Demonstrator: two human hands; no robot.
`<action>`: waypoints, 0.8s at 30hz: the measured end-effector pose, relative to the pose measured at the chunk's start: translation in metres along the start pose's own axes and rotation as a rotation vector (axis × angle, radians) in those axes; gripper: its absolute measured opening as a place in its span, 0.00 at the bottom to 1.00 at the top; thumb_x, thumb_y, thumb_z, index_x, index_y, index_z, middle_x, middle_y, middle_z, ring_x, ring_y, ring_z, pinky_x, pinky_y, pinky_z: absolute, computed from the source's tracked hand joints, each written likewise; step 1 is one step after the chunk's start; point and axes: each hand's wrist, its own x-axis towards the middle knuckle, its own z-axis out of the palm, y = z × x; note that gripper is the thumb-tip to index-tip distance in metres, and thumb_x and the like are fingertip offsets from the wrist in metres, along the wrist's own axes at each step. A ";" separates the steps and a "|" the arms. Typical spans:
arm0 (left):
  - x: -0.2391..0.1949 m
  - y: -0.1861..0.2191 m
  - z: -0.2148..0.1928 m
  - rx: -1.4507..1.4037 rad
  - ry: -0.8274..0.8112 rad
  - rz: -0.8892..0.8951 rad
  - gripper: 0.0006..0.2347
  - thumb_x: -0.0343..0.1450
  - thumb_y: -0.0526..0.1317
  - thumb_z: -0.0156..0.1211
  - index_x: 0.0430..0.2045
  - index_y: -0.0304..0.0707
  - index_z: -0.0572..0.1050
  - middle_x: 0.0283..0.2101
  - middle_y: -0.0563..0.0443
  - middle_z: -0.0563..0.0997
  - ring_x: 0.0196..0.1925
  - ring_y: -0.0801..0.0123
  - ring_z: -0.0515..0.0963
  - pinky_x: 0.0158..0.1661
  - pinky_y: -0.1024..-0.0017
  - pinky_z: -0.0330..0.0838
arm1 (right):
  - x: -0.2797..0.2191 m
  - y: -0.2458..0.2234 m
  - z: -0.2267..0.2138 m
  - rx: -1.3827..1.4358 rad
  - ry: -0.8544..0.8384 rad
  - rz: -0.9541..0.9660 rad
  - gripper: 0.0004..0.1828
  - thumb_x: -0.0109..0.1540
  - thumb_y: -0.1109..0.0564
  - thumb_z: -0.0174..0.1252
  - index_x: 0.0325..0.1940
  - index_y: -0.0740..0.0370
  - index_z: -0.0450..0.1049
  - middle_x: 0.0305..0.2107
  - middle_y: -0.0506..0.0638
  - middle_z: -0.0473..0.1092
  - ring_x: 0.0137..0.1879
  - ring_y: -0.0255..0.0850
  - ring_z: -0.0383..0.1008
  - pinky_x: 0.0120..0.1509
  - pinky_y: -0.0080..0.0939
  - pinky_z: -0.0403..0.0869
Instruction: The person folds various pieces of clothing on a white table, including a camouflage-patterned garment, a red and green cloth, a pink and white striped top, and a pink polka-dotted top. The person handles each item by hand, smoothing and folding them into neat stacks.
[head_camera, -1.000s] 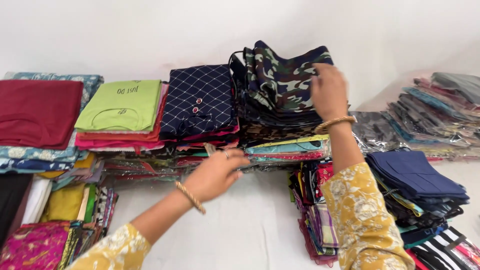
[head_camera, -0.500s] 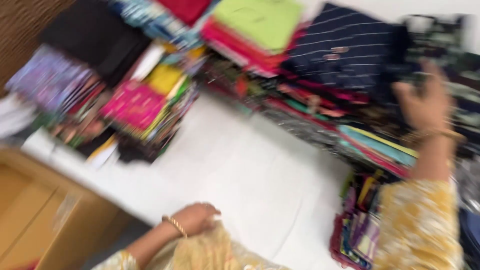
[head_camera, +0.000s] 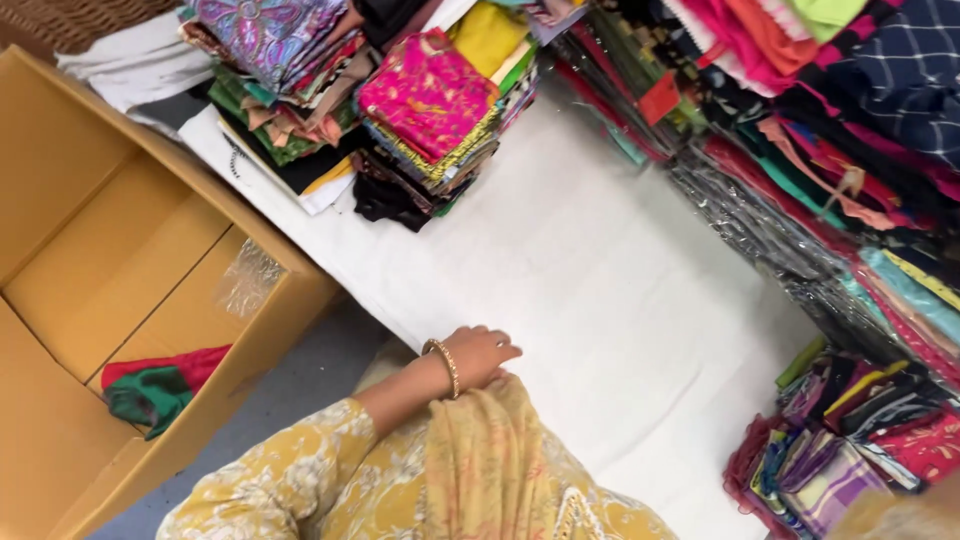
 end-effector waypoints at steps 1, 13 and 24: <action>0.000 -0.004 -0.002 0.008 0.067 0.021 0.18 0.70 0.43 0.60 0.55 0.46 0.74 0.57 0.43 0.76 0.56 0.49 0.75 0.53 0.55 0.70 | -0.006 -0.028 0.006 -0.021 -0.012 -0.004 0.10 0.74 0.51 0.56 0.56 0.57 0.70 0.58 0.52 0.72 0.64 0.48 0.73 0.76 0.50 0.69; -0.285 -0.271 -0.080 -0.118 1.446 -0.758 0.09 0.83 0.38 0.44 0.44 0.31 0.71 0.43 0.44 0.73 0.44 0.58 0.74 0.46 0.58 0.70 | -0.141 -0.289 0.170 0.602 -0.649 0.474 0.18 0.65 0.52 0.58 0.59 0.53 0.77 0.61 0.51 0.71 0.64 0.47 0.72 0.64 0.47 0.73; -0.317 -0.453 0.223 0.004 -0.028 -1.248 0.36 0.66 0.46 0.55 0.70 0.59 0.45 0.78 0.53 0.50 0.79 0.59 0.45 0.65 0.36 0.41 | -0.114 -0.344 0.198 0.450 -0.894 0.256 0.18 0.62 0.51 0.60 0.56 0.54 0.77 0.59 0.54 0.69 0.63 0.50 0.70 0.64 0.48 0.72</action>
